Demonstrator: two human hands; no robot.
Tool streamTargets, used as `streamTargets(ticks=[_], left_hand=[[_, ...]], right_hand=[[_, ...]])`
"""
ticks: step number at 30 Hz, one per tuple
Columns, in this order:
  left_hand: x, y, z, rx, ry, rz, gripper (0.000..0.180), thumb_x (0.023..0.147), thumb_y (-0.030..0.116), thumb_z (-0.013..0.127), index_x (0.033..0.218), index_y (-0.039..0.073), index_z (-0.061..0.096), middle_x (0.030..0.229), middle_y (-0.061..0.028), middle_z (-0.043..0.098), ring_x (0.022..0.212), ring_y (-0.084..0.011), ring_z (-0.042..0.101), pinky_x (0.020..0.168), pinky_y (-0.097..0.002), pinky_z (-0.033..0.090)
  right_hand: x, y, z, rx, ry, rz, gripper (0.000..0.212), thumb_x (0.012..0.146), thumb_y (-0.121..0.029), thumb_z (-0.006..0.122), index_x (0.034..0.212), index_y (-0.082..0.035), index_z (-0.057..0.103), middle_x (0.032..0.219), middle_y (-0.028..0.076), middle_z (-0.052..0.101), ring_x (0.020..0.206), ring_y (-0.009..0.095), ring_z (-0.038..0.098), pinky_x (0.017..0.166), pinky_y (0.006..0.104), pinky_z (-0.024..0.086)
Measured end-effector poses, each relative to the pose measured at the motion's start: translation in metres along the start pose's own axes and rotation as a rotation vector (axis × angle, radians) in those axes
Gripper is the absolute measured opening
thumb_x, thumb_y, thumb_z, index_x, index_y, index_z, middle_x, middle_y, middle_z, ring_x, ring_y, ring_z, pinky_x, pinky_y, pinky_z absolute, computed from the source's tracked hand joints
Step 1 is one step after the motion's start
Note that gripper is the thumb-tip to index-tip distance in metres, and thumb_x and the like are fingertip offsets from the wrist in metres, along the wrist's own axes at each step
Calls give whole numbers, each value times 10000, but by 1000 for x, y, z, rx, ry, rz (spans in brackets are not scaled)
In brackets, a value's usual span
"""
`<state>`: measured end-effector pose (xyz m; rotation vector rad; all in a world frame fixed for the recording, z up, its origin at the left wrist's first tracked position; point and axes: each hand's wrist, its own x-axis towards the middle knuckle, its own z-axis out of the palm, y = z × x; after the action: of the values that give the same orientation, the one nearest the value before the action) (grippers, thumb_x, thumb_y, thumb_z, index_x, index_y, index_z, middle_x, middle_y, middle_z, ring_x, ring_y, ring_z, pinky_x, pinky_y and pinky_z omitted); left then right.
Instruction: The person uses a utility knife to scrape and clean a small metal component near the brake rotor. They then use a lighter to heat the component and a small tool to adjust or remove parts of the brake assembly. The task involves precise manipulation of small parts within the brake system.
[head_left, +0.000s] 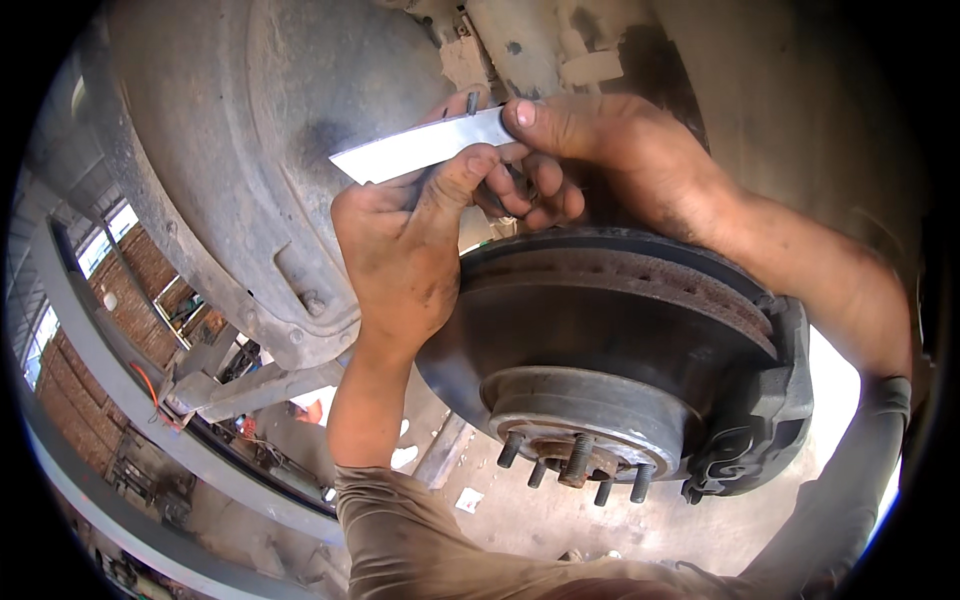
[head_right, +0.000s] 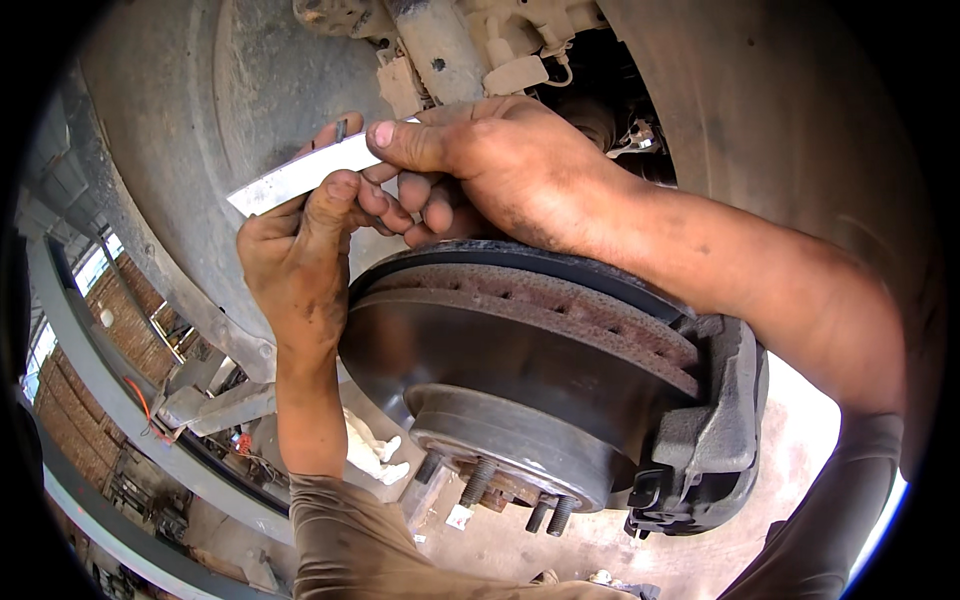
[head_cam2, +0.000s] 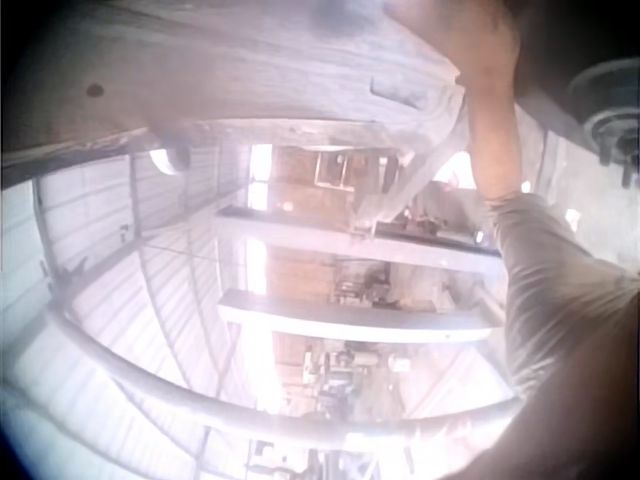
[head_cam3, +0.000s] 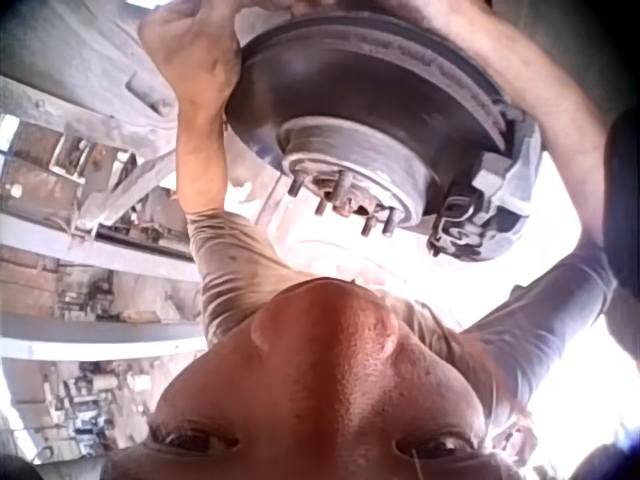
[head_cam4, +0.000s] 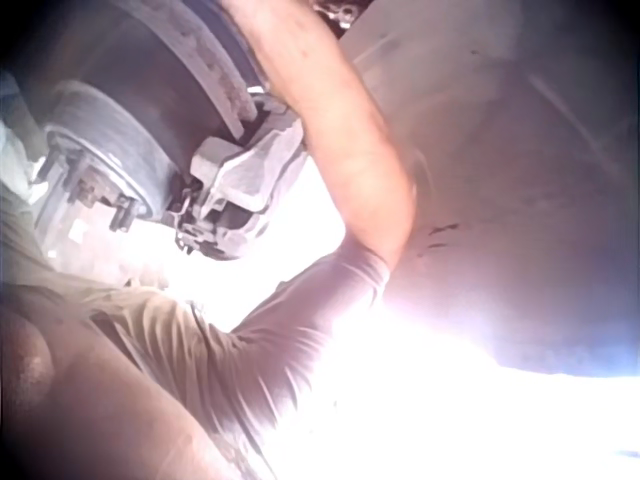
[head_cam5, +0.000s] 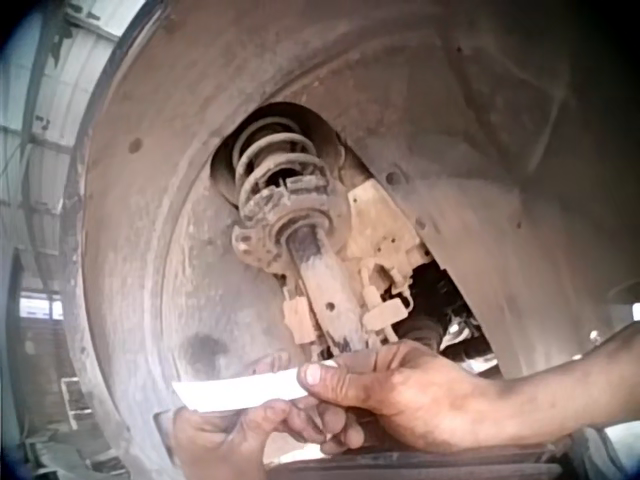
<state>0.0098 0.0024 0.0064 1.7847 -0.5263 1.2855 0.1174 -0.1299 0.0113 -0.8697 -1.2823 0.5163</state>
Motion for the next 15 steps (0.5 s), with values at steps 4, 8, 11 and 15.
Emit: streamTargets(ticks=[4, 8, 11, 15], left_hand=[[-2, 3, -1, 71, -20, 15, 236, 861, 20, 622, 1036, -138, 610, 825, -134, 679, 652, -145, 606, 630, -257, 506], [-6, 4, 1, 102, 14, 113, 190, 842, -14, 636, 1002, -116, 638, 822, -126, 682, 634, -136, 600, 589, -248, 503], [-6, 5, 0, 198, 4, 169, 165, 835, -8, 648, 977, -92, 660, 794, -110, 681, 607, -126, 590, 565, -241, 495], [-6, 6, 2, 225, 17, 174, 132, 829, -1, 658, 934, -78, 681, 743, -90, 671, 574, -118, 575, 547, -231, 482]], right_hand=[[1, 1, -2, -27, -8, -4, 330, 929, -269, 564, 772, 17, 622, 658, 44, 572, 581, 91, 506, 605, 229, 473], [1, 3, -2, 0, -6, 24, 328, 919, -264, 581, 754, 17, 617, 641, 48, 554, 580, 103, 506, 629, 243, 484], [0, 2, 0, 16, 2, 12, 337, 915, -280, 587, 746, 11, 615, 627, 41, 536, 580, 104, 503, 647, 253, 491], [-3, 1, 0, -20, 3, 14, 345, 924, -304, 566, 891, 33, 631, 667, 26, 527, 577, 96, 491, 676, 248, 496]])
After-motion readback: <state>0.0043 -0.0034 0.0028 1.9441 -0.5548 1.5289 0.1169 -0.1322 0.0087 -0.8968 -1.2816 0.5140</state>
